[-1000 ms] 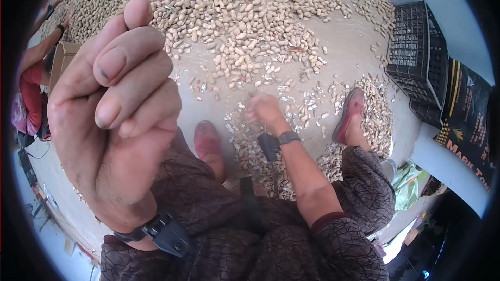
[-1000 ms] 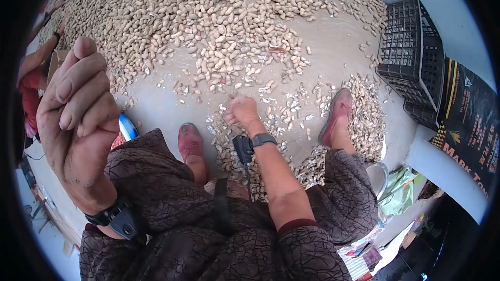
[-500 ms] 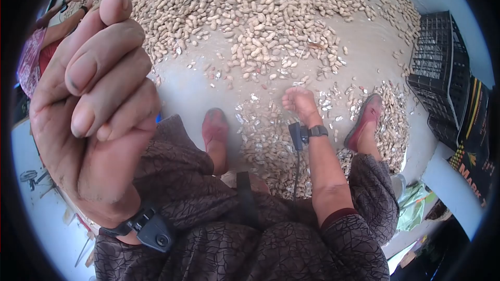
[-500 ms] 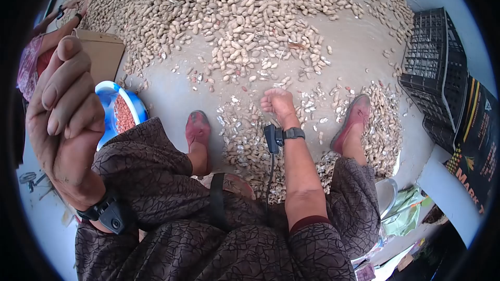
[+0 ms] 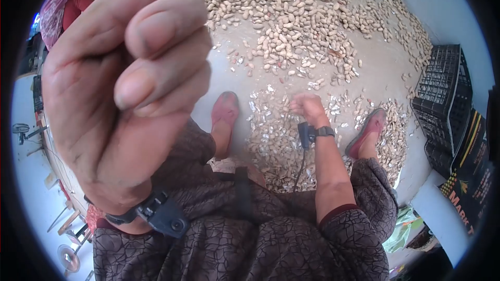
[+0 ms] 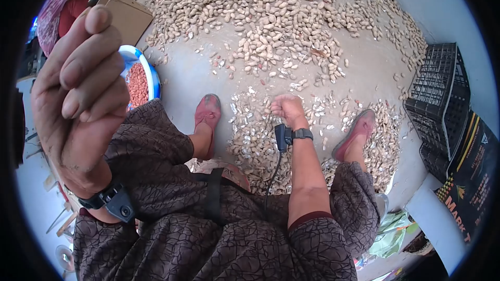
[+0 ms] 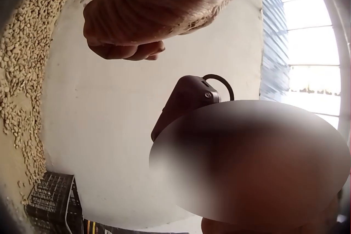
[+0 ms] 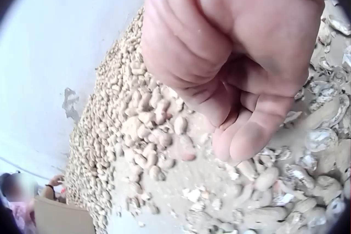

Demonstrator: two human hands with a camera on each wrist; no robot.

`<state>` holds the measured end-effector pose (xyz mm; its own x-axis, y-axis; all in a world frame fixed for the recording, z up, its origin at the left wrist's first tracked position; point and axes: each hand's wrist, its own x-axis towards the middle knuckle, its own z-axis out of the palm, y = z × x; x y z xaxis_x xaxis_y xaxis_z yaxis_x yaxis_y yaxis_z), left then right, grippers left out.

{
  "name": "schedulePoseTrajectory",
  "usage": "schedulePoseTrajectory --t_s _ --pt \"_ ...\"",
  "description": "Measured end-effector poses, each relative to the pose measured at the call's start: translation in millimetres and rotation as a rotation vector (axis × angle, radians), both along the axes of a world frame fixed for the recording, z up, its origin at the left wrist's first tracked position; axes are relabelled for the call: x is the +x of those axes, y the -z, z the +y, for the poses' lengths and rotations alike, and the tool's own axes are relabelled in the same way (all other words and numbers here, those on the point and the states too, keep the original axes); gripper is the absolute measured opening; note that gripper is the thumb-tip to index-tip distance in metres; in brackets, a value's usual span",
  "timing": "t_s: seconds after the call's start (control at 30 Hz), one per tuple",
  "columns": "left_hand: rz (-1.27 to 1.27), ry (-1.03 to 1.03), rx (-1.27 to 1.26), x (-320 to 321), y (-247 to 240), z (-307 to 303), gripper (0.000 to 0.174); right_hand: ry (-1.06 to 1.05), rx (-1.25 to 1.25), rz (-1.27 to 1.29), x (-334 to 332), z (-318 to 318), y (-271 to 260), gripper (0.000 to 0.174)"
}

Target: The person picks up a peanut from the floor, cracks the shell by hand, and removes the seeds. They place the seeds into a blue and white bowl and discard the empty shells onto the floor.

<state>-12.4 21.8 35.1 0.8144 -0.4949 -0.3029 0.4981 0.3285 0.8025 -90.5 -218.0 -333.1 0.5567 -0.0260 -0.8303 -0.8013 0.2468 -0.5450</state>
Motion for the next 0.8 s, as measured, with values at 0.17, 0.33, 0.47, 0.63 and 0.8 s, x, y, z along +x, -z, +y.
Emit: schedulePoseTrajectory --t_s 0.17,0.33,0.47,0.63,0.8 --pt "0.049 -0.049 -0.149 -13 7 -5 0.028 0.083 0.062 -0.251 25 -4 -51 0.012" --pt "0.04 -0.116 -0.202 -15 18 -1 0.034 0.088 0.13 -0.767 59 12 -186 0.014" --pt "0.055 -0.121 0.022 -19 23 -7 0.024 0.009 0.115 -1.007 47 43 -291 0.016" --pt "-0.02 0.083 0.03 -21 41 -13 0.046 -0.276 -0.301 -1.067 20 84 -354 0.014" --pt "-0.062 0.133 -0.012 -22 40 -11 0.042 -0.336 -0.515 -1.13 -2 106 -371 0.013"
